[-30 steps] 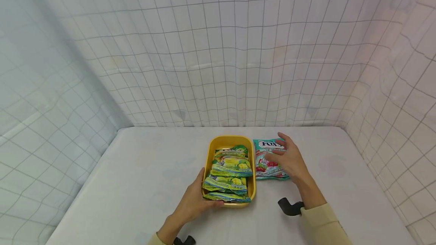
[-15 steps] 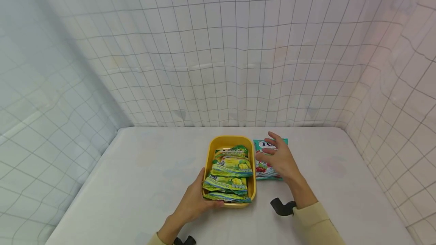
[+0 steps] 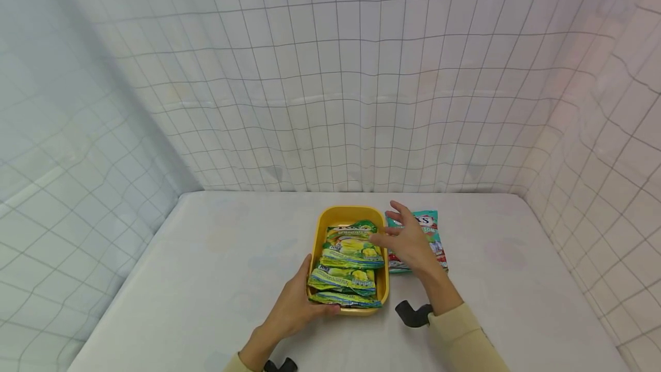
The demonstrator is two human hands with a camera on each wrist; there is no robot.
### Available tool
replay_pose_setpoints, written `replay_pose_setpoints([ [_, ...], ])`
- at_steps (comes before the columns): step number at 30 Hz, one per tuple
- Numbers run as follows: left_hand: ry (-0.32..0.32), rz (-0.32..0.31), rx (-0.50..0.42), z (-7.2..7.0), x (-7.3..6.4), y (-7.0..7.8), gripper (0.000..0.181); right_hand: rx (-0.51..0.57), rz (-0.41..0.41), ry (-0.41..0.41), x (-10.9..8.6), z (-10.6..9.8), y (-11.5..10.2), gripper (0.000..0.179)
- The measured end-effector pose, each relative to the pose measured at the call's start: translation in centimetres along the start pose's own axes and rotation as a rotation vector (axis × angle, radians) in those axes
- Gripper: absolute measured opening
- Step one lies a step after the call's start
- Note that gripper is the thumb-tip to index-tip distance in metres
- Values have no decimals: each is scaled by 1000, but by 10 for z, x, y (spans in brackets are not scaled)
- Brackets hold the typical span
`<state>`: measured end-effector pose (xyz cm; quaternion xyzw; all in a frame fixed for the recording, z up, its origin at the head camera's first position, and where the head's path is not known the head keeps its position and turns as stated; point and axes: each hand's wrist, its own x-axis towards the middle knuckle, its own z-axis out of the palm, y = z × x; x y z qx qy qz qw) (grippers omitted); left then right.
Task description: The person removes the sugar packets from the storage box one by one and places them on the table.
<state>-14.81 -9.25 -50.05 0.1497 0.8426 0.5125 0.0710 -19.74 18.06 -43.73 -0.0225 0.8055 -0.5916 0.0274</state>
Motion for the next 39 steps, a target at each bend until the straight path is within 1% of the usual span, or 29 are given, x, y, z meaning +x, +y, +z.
replay_pose_setpoints([
  [6,-2,2,-10,-1,0,0,118,-4,-19,-20,5,11,1,97],
  [10,-4,6,-12,0,0,0,118,11,-9,-38,8,17,2,96],
  [13,-5,11,-10,0,-1,1,120,-2,-1,-48,9,22,1,96],
  [18,-4,15,-13,0,-1,2,122,-42,-11,-52,9,29,-2,97],
  [23,-3,-4,-6,0,-1,2,126,-64,-18,-59,12,34,-1,98],
  [28,-5,-24,-2,0,-1,4,128,-131,-11,-78,13,38,1,101],
  [33,-5,-19,6,-1,-1,4,128,-231,-12,-93,16,41,1,103],
  [39,-3,-13,3,0,-2,3,126,-288,-20,-108,18,46,1,105],
])
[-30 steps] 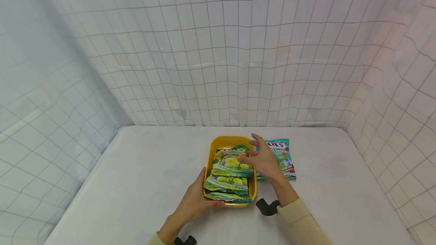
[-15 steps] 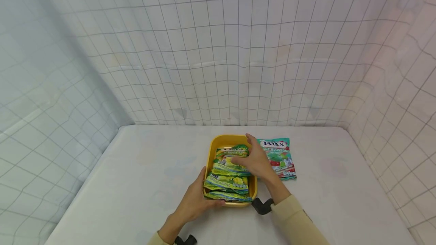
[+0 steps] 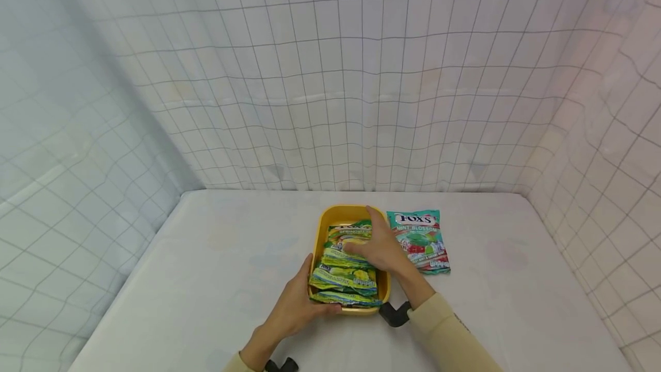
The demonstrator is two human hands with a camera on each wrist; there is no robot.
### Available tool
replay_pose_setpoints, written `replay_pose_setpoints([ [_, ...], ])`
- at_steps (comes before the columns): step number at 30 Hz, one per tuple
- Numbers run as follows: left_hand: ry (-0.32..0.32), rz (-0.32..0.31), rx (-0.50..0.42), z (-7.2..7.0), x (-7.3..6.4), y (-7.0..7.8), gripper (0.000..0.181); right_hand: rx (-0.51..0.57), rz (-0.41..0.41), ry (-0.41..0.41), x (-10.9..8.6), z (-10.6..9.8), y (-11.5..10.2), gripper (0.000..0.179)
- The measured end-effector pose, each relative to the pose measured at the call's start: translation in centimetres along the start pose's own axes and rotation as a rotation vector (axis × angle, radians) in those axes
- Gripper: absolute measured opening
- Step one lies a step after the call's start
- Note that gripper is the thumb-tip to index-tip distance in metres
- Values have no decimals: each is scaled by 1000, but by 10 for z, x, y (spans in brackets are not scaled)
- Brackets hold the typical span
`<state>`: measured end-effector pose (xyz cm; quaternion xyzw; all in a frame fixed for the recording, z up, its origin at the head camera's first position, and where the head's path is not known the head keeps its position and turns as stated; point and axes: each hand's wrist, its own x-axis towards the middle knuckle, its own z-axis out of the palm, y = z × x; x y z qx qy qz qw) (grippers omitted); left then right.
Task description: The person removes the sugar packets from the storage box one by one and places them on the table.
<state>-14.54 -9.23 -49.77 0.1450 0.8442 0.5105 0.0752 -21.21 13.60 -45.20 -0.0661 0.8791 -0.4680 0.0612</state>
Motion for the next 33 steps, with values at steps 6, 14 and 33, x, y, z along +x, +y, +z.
replay_pose_setpoints([
  [6,-1,-5,-13,1,0,0,125,-23,13,-4,1,3,1,105],
  [14,0,-9,-20,1,-1,1,126,-42,-1,-3,5,7,4,101],
  [33,-3,-4,-17,1,-2,0,129,52,84,37,2,11,5,99],
])
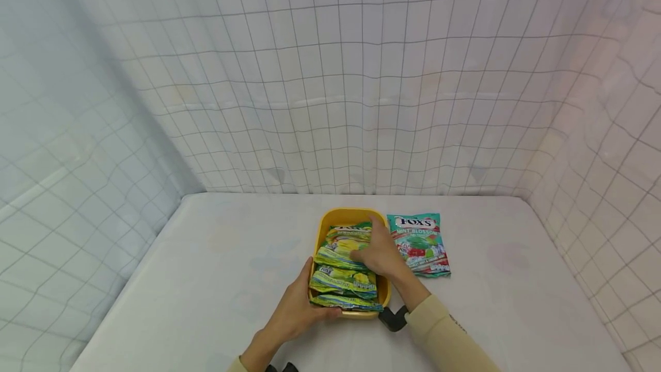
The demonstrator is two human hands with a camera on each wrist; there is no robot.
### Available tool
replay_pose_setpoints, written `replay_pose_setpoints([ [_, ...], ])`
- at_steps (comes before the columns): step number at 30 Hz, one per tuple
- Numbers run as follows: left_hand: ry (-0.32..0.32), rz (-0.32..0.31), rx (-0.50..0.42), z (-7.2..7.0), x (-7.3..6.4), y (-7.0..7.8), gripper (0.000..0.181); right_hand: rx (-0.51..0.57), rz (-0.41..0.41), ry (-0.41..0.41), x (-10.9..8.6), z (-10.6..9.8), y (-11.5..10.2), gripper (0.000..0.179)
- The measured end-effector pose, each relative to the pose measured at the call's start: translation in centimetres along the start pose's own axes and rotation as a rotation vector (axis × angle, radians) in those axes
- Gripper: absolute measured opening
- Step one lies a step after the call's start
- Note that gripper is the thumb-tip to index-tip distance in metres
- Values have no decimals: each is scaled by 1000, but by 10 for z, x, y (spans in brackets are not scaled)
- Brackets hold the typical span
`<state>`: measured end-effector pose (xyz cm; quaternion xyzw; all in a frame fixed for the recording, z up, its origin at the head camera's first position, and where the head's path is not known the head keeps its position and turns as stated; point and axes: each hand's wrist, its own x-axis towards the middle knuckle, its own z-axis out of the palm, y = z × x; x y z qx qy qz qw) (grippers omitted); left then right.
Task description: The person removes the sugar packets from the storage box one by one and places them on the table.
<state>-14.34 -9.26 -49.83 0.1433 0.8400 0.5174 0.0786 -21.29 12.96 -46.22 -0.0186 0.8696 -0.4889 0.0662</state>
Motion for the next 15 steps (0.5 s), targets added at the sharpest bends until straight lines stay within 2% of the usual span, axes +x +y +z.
replay_pose_setpoints([
  [6,6,-23,3,0,0,0,130,27,-5,25,-1,4,0,96],
  [12,5,-15,-5,1,1,-1,127,24,41,69,-5,6,-7,97],
  [15,4,-8,-8,1,1,0,125,58,64,78,-5,6,-9,100],
])
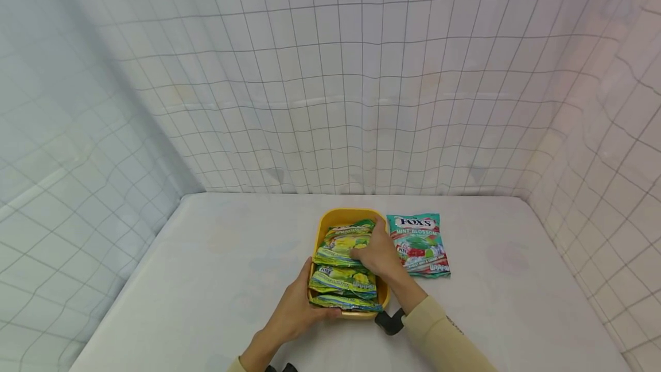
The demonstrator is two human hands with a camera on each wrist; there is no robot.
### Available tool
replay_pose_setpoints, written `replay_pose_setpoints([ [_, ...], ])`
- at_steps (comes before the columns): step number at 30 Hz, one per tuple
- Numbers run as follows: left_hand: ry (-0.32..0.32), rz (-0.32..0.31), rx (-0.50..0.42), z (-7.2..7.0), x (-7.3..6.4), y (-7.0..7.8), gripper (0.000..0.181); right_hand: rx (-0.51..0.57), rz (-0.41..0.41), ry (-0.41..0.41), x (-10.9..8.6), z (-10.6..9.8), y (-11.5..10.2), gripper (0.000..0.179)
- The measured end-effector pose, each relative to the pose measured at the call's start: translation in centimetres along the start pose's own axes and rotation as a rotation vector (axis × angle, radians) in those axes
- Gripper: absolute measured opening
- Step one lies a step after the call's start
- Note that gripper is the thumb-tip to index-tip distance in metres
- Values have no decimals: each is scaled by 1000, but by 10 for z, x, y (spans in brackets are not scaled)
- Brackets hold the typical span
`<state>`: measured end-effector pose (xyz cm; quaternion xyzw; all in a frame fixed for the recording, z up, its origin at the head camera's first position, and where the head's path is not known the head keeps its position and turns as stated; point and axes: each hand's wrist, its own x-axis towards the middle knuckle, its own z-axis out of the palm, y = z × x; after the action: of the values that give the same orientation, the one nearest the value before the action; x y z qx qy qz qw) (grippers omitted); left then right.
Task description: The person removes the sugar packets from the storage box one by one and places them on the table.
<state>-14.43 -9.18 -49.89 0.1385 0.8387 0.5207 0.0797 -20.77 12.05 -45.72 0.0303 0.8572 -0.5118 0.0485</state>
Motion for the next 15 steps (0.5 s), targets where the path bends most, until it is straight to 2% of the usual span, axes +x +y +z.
replay_pose_setpoints([
  [6,-1,0,-3,0,0,1,126,75,49,-37,3,-1,3,102],
  [15,0,-14,0,-1,1,1,127,114,35,-73,6,0,4,99],
])
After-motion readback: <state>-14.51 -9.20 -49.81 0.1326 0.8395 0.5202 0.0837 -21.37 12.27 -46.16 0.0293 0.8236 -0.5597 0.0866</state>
